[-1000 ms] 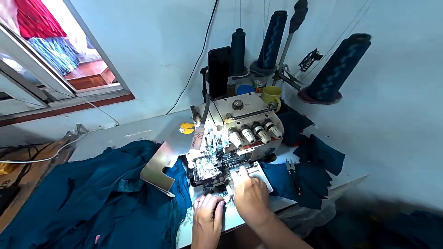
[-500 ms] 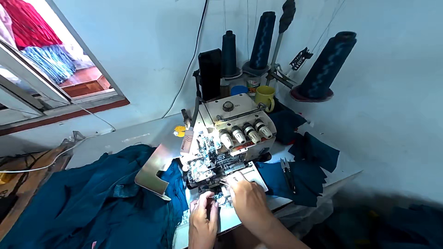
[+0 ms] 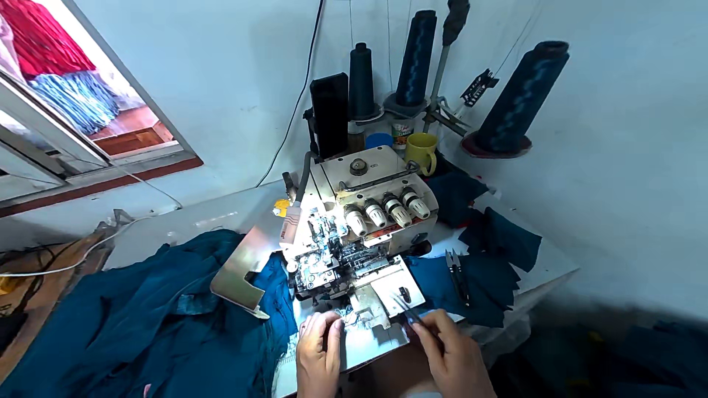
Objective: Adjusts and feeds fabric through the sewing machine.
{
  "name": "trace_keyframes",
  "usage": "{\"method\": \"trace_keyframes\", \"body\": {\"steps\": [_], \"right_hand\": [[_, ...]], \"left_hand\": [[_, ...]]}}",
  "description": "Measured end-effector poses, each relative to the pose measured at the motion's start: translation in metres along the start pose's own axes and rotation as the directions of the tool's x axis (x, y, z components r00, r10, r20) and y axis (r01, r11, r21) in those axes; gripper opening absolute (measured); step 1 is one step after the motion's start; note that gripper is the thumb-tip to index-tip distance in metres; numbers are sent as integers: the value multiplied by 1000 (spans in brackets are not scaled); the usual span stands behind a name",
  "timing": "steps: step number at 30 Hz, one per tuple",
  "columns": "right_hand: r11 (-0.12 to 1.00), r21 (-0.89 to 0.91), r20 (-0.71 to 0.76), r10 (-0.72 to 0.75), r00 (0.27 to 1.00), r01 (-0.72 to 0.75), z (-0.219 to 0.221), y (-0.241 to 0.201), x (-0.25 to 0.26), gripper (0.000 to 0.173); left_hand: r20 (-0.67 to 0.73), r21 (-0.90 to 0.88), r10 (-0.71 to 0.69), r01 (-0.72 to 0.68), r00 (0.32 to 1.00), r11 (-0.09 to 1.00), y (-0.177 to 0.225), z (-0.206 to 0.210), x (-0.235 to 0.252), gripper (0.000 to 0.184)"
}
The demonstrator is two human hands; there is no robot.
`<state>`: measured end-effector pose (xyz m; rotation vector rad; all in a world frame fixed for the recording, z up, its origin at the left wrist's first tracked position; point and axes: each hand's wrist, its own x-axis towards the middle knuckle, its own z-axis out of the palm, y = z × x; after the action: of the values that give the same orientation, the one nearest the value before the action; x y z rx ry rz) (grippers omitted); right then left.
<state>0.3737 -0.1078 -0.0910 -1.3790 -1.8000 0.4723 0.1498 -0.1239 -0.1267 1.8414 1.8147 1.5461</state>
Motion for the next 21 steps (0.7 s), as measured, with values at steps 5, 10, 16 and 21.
{"method": "trace_keyframes", "body": {"steps": [5,10,16,21], "right_hand": [[998,-41,100,42,994,-38,9,8,-4,19],[991,-108,-82,-88,993,79,33,6,-5,45],[941,-289,-232,-245,941,174,53,-7,18,25],[974,-194,-351,-184,918,121,45,-41,73,36]], "left_hand": [[-13,-9,-6,6,1000,1000,-1,0,-1,26],[-21,19,8,-7,1000,1000,0,0,0,27],[-16,16,15,-15,1000,1000,-1,1,-1,24],[-41,-13,-31,30,999,999,1,1,1,26]]}}
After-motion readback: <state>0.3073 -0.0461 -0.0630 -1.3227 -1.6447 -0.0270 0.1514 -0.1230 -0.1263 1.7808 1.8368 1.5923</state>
